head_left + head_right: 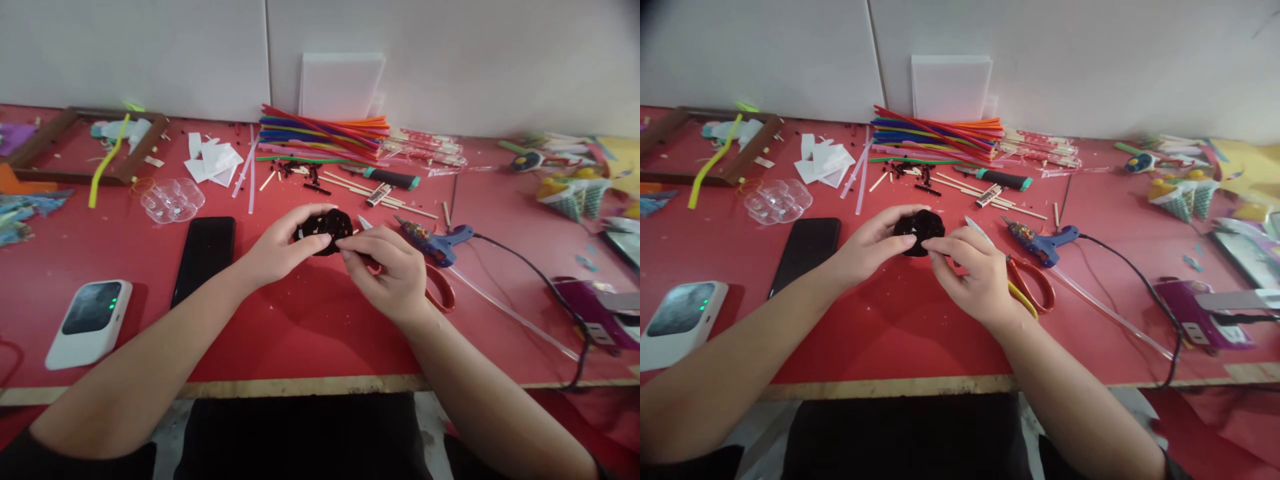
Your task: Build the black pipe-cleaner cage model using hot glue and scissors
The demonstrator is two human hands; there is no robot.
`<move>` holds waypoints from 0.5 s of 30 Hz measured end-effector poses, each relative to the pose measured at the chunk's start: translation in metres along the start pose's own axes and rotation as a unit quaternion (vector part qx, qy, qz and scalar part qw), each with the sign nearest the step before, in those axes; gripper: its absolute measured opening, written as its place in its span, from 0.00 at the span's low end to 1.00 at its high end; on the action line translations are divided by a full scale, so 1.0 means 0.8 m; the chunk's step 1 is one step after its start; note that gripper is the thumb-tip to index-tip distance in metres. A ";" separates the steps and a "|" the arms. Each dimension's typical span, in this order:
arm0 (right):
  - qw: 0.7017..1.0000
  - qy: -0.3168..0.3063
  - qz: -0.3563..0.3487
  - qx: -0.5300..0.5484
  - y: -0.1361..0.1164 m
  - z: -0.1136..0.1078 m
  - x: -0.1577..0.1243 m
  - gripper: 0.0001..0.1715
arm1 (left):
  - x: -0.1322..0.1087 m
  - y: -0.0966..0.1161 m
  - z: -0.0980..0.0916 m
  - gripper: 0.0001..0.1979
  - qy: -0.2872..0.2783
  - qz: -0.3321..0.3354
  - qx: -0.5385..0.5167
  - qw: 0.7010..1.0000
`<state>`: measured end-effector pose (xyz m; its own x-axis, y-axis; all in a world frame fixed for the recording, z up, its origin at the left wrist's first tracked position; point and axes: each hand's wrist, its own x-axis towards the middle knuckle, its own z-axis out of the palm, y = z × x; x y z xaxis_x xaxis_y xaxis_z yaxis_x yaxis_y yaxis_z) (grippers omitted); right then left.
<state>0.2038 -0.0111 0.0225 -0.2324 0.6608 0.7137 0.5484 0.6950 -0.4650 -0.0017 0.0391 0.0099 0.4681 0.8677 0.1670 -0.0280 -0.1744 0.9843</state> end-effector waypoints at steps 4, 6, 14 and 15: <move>1.000 -0.013 -0.006 0.000 0.000 0.000 -0.001 0.11 | 0.002 0.004 0.003 0.23 0.009 -0.011 0.010 1.000; 1.000 -0.020 0.007 -0.003 -0.001 0.000 -0.002 0.11 | 0.003 0.004 0.003 0.22 0.020 -0.026 0.000 0.999; 1.000 -0.010 -0.016 -0.009 0.000 -0.001 -0.001 0.12 | 0.006 0.005 -0.002 0.23 0.032 -0.026 -0.031 0.999; 0.999 -0.011 -0.026 -0.016 0.001 -0.002 -0.001 0.14 | 0.005 0.006 -0.003 0.22 0.029 -0.028 -0.028 0.999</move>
<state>0.2056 -0.0113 0.0226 -0.2787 0.6298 0.7250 0.5596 0.7200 -0.4104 -0.0018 0.0430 0.0158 0.4176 0.9015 0.1140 -0.0543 -0.1005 0.9935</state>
